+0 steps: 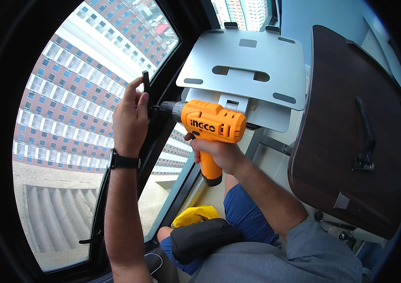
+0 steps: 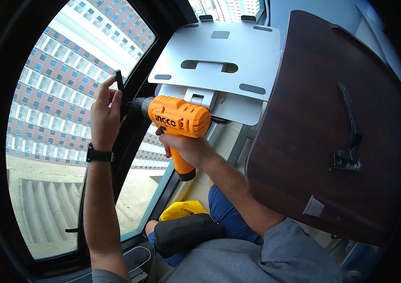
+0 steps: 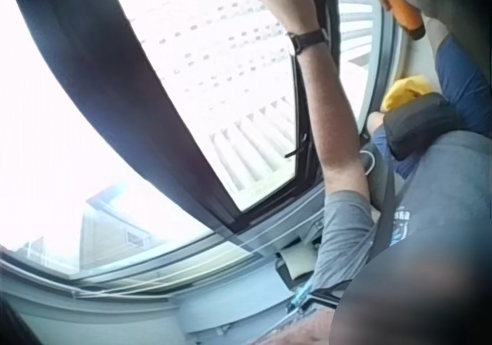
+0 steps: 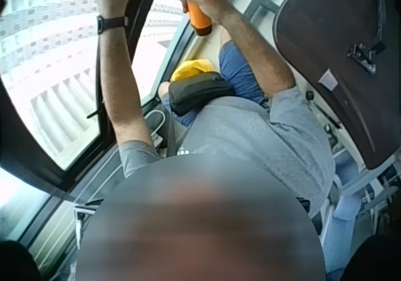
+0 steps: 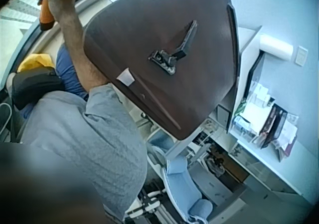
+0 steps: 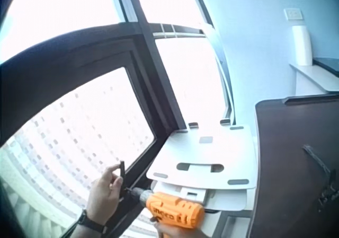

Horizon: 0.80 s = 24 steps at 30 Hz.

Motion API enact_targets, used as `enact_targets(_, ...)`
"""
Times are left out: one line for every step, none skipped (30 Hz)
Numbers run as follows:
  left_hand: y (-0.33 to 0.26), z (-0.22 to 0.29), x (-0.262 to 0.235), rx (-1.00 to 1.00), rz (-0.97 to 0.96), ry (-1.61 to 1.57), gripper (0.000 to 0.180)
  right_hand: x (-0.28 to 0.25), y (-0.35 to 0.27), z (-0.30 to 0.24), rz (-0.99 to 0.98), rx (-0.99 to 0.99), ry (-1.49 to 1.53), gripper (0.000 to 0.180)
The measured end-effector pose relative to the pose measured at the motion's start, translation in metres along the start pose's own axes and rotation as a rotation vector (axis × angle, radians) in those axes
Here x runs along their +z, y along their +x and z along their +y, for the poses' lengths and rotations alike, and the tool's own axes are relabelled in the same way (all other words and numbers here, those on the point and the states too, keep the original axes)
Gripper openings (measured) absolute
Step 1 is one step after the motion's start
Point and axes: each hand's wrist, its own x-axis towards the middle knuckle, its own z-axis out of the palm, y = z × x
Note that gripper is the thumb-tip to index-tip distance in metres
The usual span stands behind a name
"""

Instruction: The person installs a window lock on a high-rise window frame. They use a cordless drill to remove the old lock, then install a new lock mechanism with screws.

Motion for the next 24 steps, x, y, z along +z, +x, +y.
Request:
enact_targets(0.001,0.0,0.0,0.008,-0.007,0.004,0.037,-0.002,0.0,0.0,0.001,-0.002,-0.04,0.029)
enact_targets(0.002,-0.001,-0.001,0.023,-0.009,0.005,0.036,-0.004,0.001,0.001,-0.002,-0.005,-0.081,0.029)
enact_targets(0.003,-0.001,-0.002,0.012,-0.02,0.006,0.036,-0.005,0.002,0.002,-0.02,-0.034,-0.109,0.03)
enact_targets(0.003,-0.001,-0.002,0.008,-0.026,0.004,0.036,-0.006,0.003,0.005,-0.024,-0.039,-0.118,0.034)
enact_targets(0.004,-0.001,-0.003,0.006,-0.032,-0.003,0.036,-0.006,0.004,0.007,-0.018,-0.038,-0.138,0.036)
enact_targets(0.004,0.0,-0.003,0.005,-0.035,0.005,0.036,-0.007,0.004,0.011,-0.019,-0.047,-0.154,0.037)
enact_targets(0.004,0.0,-0.004,0.005,-0.039,0.009,0.036,-0.007,0.004,0.014,-0.017,-0.044,-0.173,0.039)
enact_targets(0.004,0.001,-0.004,0.011,-0.033,0.01,0.036,-0.008,0.005,0.018,-0.019,-0.067,-0.201,0.04)
enact_targets(0.003,0.001,-0.004,0.003,-0.03,0.011,0.036,-0.009,0.005,0.021,-0.018,-0.078,-0.232,0.041)
enact_targets(0.002,0.002,-0.003,0.002,-0.023,0.009,0.036,-0.009,0.005,0.024,-0.017,-0.08,-0.261,0.042)
enact_targets(0.002,0.003,-0.002,0.013,-0.014,-0.002,0.036,-0.01,0.005,0.027,-0.014,-0.091,-0.259,0.043)
enact_targets(0.002,0.003,-0.002,0.011,-0.013,0.008,0.036,-0.011,0.005,0.03,-0.011,-0.096,-0.258,0.044)
enact_targets(0.002,0.003,-0.002,0.019,-0.012,0.009,0.036,-0.012,0.005,0.032,-0.001,-0.088,-0.258,0.045)
enact_targets(0.002,0.003,-0.002,0.026,-0.01,0.011,0.036,-0.013,0.005,0.034,-0.001,-0.11,-0.263,0.046)
enact_targets(0.003,0.003,-0.001,0.023,-0.014,0.003,0.035,-0.013,0.006,0.035,0.001,-0.12,-0.269,0.046)
enact_targets(0.003,0.002,-0.002,0.019,-0.021,-0.005,0.035,-0.013,0.006,0.037,0.005,-0.128,-0.272,0.047)
enact_targets(0.004,0.002,-0.002,0.013,-0.03,-0.011,0.035,-0.014,0.006,0.038,0.022,-0.168,-0.306,0.043)
enact_targets(0.004,0.002,-0.002,0.013,-0.033,-0.005,0.035,-0.015,0.007,0.039,0.039,-0.207,-0.34,0.04)
enact_targets(0.004,0.001,-0.002,0.016,-0.033,0.002,0.035,-0.016,0.009,0.041,0.066,-0.222,-0.382,0.037)
enact_targets(0.005,0.001,-0.003,0.02,-0.032,0.008,0.035,-0.02,0.008,0.041,0.016,-0.177,-0.31,0.039)
enact_targets(0.005,0.001,-0.002,0.016,-0.035,0.008,0.035,-0.024,0.008,0.042,0.024,-0.187,-0.391,0.04)
enact_targets(0.005,0.001,-0.003,0.012,-0.039,0.009,0.035,-0.027,0.008,0.043,0.028,-0.216,-0.464,0.041)
enact_targets(0.005,0.002,-0.003,0.008,-0.044,0.01,0.035,-0.03,0.008,0.045,0.032,-0.245,-0.538,0.041)
enact_targets(0.006,0.001,-0.003,0.008,-0.041,0.01,0.035,-0.033,0.009,0.046,0.025,-0.237,-0.55,0.042)
